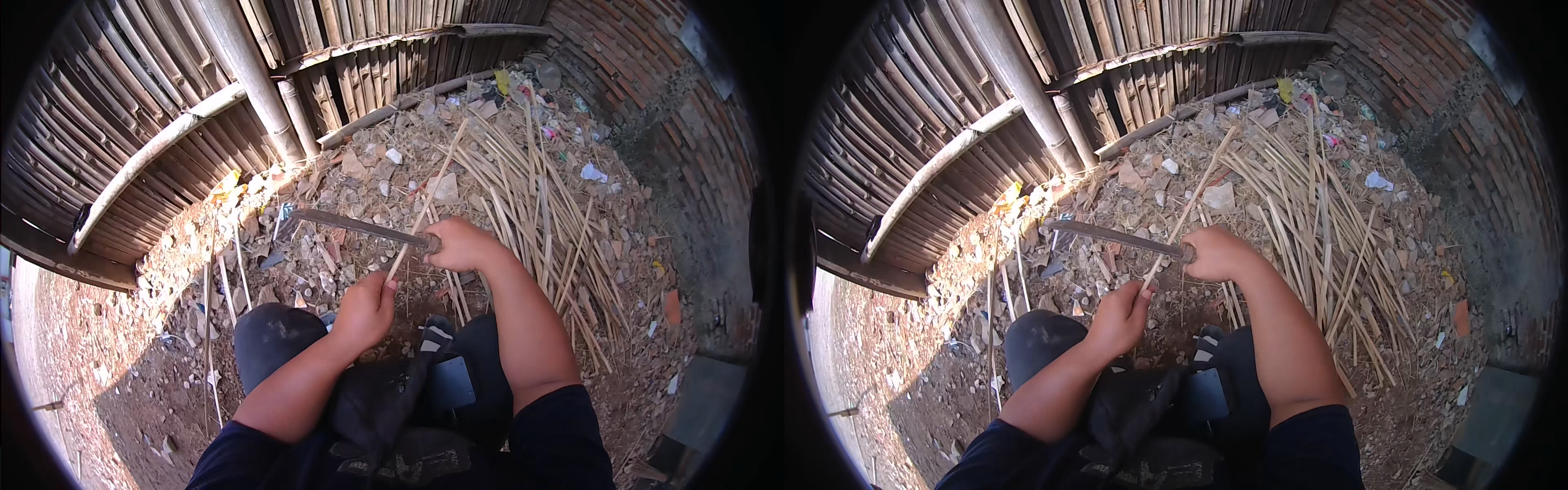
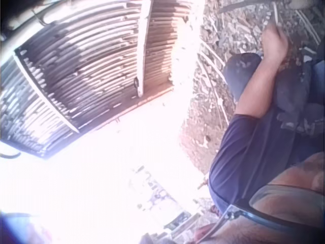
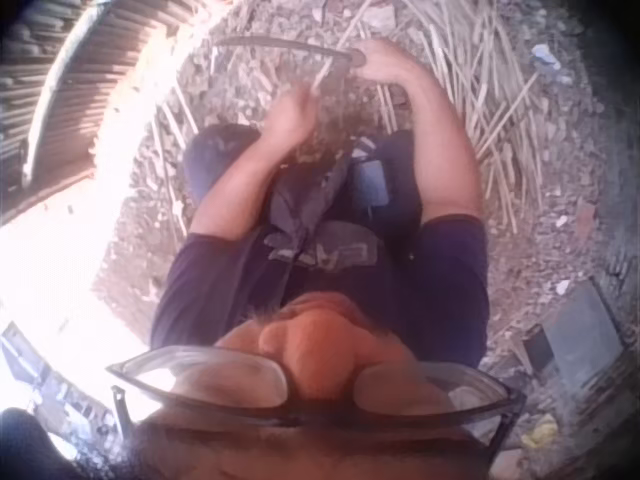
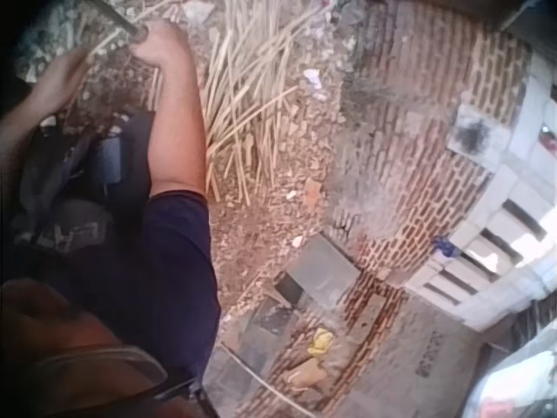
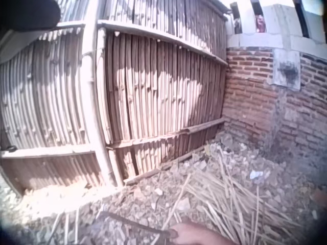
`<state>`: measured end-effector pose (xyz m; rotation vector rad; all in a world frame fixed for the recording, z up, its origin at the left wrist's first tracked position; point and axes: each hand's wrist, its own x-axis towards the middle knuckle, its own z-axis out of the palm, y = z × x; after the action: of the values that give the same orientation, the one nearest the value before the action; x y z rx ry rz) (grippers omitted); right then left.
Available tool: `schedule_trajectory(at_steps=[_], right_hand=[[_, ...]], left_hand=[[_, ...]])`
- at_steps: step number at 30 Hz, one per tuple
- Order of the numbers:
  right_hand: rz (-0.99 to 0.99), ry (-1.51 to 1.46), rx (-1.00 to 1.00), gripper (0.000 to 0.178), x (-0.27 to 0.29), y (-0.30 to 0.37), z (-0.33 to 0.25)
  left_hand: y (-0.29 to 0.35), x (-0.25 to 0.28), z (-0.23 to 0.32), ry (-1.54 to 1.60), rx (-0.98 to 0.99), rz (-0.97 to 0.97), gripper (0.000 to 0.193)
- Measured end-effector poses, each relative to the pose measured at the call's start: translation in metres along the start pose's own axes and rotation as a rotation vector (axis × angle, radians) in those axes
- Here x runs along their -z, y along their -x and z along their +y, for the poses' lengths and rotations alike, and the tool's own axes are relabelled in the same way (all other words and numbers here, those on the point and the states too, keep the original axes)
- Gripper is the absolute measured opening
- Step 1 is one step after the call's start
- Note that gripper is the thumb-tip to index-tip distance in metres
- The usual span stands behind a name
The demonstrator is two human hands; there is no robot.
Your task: The person shaves a thin strip of wood with a machete, holding the strip against their leg and repeatedly pulling the blade along its length to smooth it.
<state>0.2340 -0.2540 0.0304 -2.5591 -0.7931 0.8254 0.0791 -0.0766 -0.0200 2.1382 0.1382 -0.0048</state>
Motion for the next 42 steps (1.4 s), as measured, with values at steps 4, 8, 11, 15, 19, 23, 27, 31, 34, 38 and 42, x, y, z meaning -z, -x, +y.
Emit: schedule_trajectory(at_steps=[4, 8, 11, 15, 19, 23, 27, 31, 34, 38, 42], right_hand=[[0.115, -0.206, -0.164, 0.050, 0.001, -0.010, 0.026], [0.008, 0.066, 0.045, 0.046, -0.005, -0.005, -0.006], [0.026, -0.096, -0.037, 0.040, -0.001, -0.009, 0.031], [0.158, -0.061, -0.022, 0.044, -0.010, -0.013, 0.023], [0.065, -0.122, -0.044, 0.043, -0.003, -0.011, 0.047], [0.154, -0.108, -0.046, 0.039, -0.005, -0.015, 0.036], [0.171, -0.065, -0.041, 0.038, 0.000, -0.010, 0.029], [0.267, -0.206, -0.152, 0.039, 0.006, -0.010, 0.047], [0.313, -0.093, -0.026, 0.038, -0.003, -0.008, 0.030], [0.143, -0.178, -0.136, 0.038, 0.007, -0.008, 0.056], [0.302, -0.321, -0.259, 0.039, 0.007, -0.008, 0.050]], left_hand=[[-0.002, 0.003, 0.013, 0.054, 0.023, -0.020, 0.021], [0.004, 0.004, 0.010, 0.006, -0.026, 0.022, 0.020], [0.006, -0.003, 0.005, -0.044, -0.108, 0.069, 0.019], [0.005, 0.001, 0.006, -0.058, -0.057, 0.054, 0.018], [0.009, -0.003, 0.008, -0.023, -0.089, 0.007, 0.018], [0.002, 0.004, 0.009, -0.026, -0.087, 0.041, 0.018], [0.006, 0.003, 0.006, -0.016, -0.102, 0.049, 0.019], [0.003, 0.002, 0.014, -0.018, -0.125, 0.039, 0.019], [0.006, 0.004, 0.012, 0.053, -0.025, 0.026, 0.019], [0.011, 0.001, 0.016, 0.023, -0.107, 0.021, 0.018], [0.009, 0.000, 0.005, 0.012, -0.104, -0.003, 0.024]])
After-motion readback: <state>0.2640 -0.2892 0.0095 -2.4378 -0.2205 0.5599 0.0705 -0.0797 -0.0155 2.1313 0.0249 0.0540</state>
